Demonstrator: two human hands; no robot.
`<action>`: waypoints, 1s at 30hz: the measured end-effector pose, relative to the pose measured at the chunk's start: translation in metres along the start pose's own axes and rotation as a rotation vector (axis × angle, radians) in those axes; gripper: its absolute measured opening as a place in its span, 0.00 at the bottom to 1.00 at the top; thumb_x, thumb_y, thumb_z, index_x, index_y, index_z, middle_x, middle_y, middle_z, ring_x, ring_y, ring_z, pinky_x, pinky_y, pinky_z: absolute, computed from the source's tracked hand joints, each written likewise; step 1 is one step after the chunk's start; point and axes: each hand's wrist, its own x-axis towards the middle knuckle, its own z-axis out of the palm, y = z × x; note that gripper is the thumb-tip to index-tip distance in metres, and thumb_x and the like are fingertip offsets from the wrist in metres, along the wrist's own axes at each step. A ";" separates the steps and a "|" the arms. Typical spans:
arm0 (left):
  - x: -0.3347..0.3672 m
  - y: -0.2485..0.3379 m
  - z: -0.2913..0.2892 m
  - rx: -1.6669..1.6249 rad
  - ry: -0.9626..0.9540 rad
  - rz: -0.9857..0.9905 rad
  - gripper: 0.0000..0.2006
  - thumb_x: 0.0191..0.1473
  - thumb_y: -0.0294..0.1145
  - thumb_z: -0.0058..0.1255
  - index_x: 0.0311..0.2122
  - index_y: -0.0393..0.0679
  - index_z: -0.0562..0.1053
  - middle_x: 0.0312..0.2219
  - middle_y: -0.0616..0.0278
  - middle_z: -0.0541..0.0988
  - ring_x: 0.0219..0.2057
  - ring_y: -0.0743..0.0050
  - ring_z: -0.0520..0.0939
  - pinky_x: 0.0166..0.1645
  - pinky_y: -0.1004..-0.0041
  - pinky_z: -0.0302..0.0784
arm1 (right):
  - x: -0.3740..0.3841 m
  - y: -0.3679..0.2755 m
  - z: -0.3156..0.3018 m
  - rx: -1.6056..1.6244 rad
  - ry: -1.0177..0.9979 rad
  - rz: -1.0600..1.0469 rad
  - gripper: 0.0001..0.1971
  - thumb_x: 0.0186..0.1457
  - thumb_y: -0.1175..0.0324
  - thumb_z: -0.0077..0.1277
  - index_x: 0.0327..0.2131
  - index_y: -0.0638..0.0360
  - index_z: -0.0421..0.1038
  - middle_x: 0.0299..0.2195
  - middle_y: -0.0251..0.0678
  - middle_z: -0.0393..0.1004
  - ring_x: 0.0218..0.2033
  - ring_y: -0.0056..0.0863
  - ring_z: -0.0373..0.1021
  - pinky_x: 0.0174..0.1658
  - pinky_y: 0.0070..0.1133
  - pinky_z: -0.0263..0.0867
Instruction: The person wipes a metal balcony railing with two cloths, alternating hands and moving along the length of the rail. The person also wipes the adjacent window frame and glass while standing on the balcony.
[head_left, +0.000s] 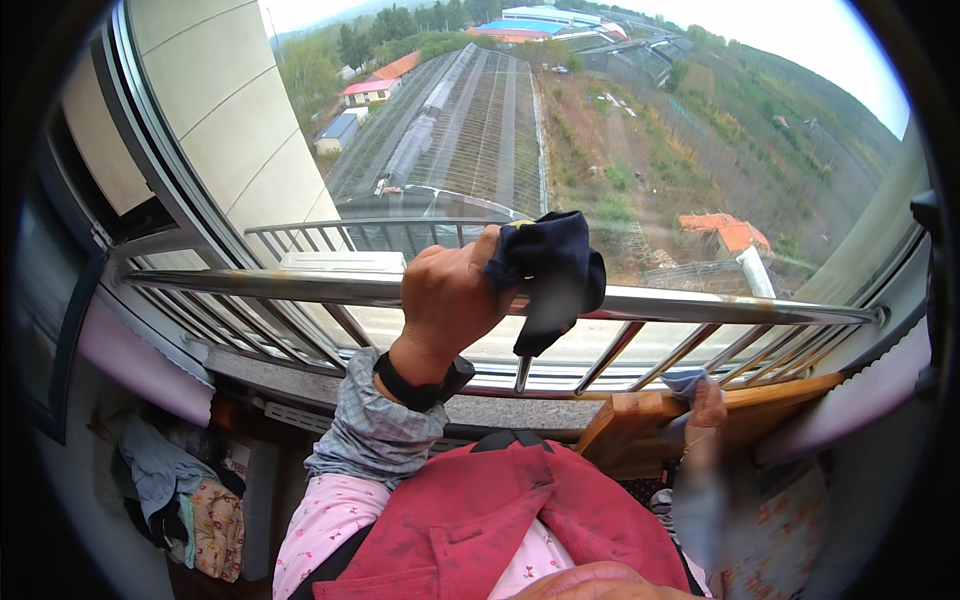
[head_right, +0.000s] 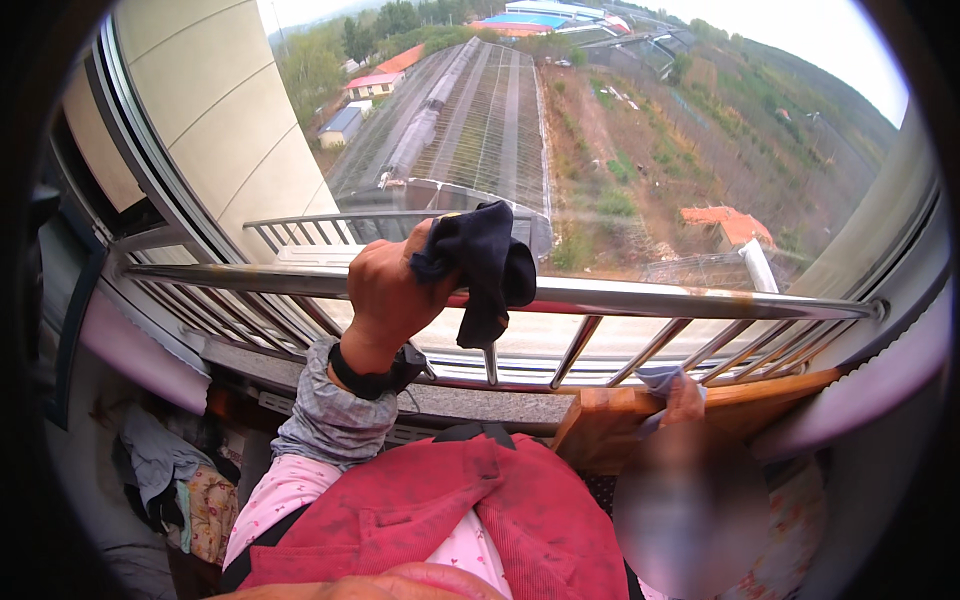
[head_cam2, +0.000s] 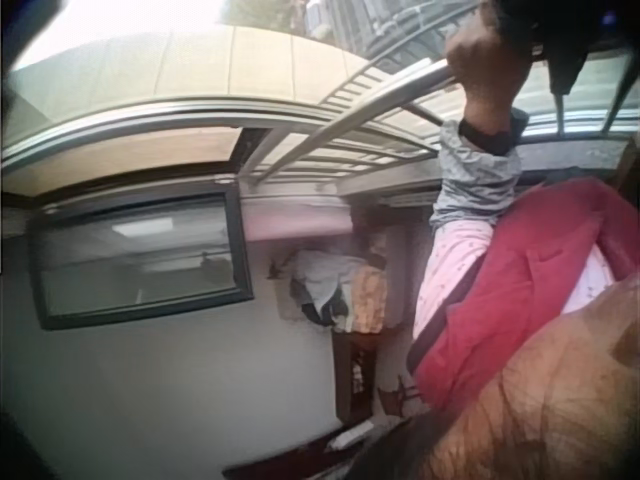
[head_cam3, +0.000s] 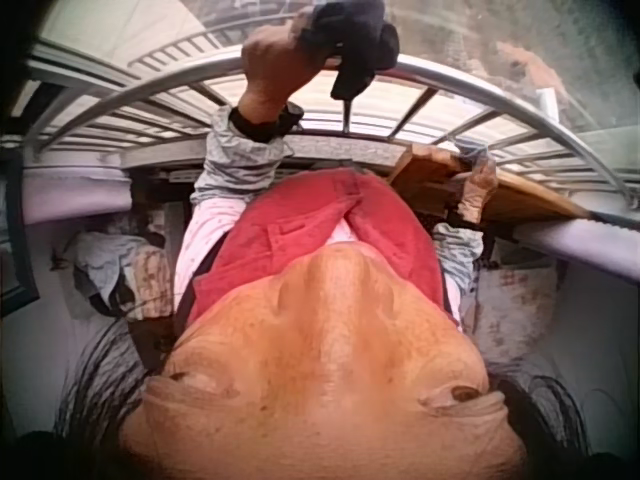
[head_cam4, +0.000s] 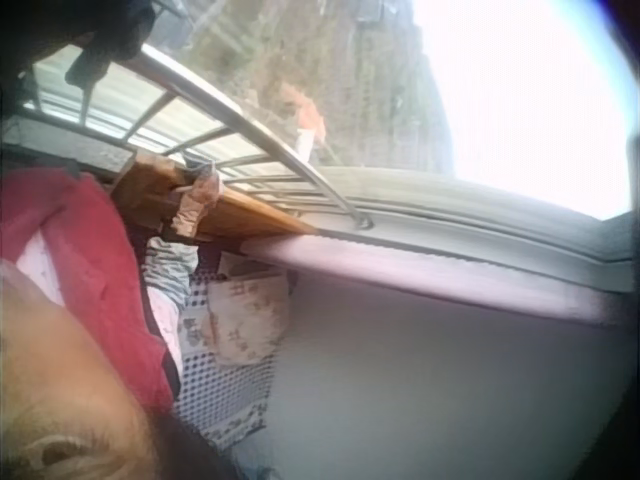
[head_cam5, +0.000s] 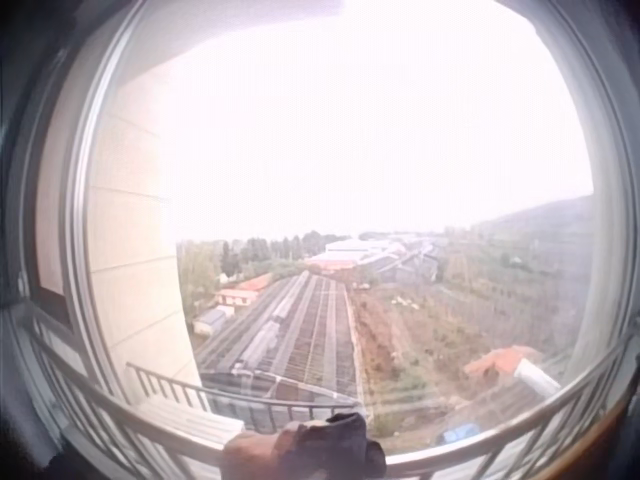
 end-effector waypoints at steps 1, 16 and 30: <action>0.000 0.000 0.000 -0.001 -0.001 -0.003 0.14 0.51 0.42 0.59 0.39 0.48 0.75 0.12 0.67 0.72 0.15 0.64 0.76 0.24 0.67 0.67 | 0.002 0.007 0.000 0.033 0.143 0.050 0.23 0.70 0.50 0.40 0.47 0.62 0.73 0.37 0.54 0.77 0.38 0.52 0.74 0.42 0.38 0.70; 0.001 -0.001 0.001 -0.010 0.041 0.011 0.14 0.51 0.42 0.61 0.41 0.49 0.76 0.12 0.67 0.72 0.14 0.63 0.75 0.23 0.68 0.66 | 0.000 0.055 -0.008 -0.132 -0.153 -0.001 0.13 0.67 0.65 0.46 0.48 0.63 0.74 0.41 0.48 0.76 0.45 0.47 0.71 0.51 0.36 0.66; 0.002 -0.001 -0.001 -0.003 0.035 0.015 0.16 0.51 0.46 0.62 0.40 0.49 0.76 0.12 0.67 0.71 0.14 0.64 0.75 0.23 0.68 0.66 | 0.035 0.177 0.000 -0.596 0.108 -0.078 0.18 0.68 0.58 0.43 0.52 0.59 0.72 0.54 0.43 0.74 0.58 0.38 0.67 0.67 0.39 0.52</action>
